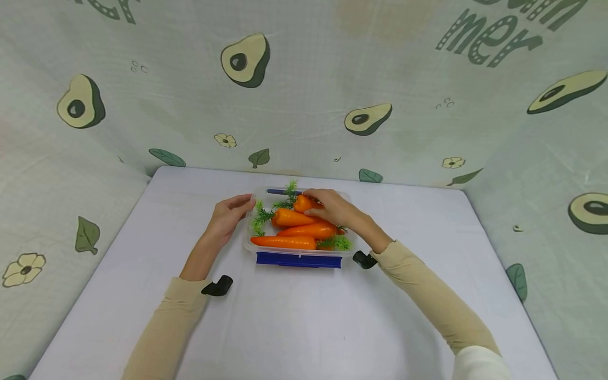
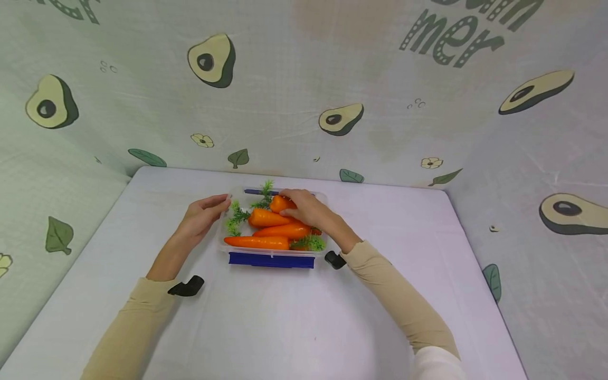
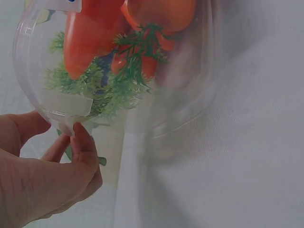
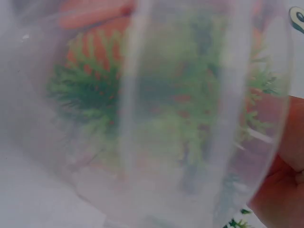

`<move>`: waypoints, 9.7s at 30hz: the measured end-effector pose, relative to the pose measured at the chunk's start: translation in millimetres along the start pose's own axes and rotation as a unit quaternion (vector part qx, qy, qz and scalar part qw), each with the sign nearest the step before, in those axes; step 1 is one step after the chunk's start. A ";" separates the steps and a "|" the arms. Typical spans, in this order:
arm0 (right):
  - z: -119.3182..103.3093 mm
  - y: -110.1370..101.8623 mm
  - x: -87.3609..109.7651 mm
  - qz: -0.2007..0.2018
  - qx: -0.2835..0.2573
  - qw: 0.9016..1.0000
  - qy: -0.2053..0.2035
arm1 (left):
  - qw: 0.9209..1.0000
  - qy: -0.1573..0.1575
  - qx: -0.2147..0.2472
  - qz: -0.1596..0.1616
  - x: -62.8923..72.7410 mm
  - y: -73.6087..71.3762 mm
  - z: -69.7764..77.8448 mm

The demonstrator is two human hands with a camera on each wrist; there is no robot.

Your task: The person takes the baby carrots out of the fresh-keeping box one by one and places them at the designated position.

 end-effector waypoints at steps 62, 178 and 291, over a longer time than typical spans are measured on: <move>55.0 -95.2 92.9 0.258 -0.391 0.871 0.144 | 1.000 -0.021 -0.007 -0.004 -1.7 -1.6 -3.0; 142.9 6.1 98.1 0.180 -0.190 0.918 0.297 | 0.999 -0.018 0.035 -0.006 -0.6 -1.5 -5.2; 33.9 -53.8 119.1 0.205 -0.041 0.977 0.047 | 0.996 -0.062 0.066 -0.022 3.4 -6.1 -12.6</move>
Point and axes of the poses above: each hand's wrist, its own x-axis away from the middle knuckle, its own y-axis out of the palm, z = x × y, the point moved 4 cm from there along -x, towards the middle knuckle, and after that the axes turned 2 degrees about y, right-handed, at the moved point
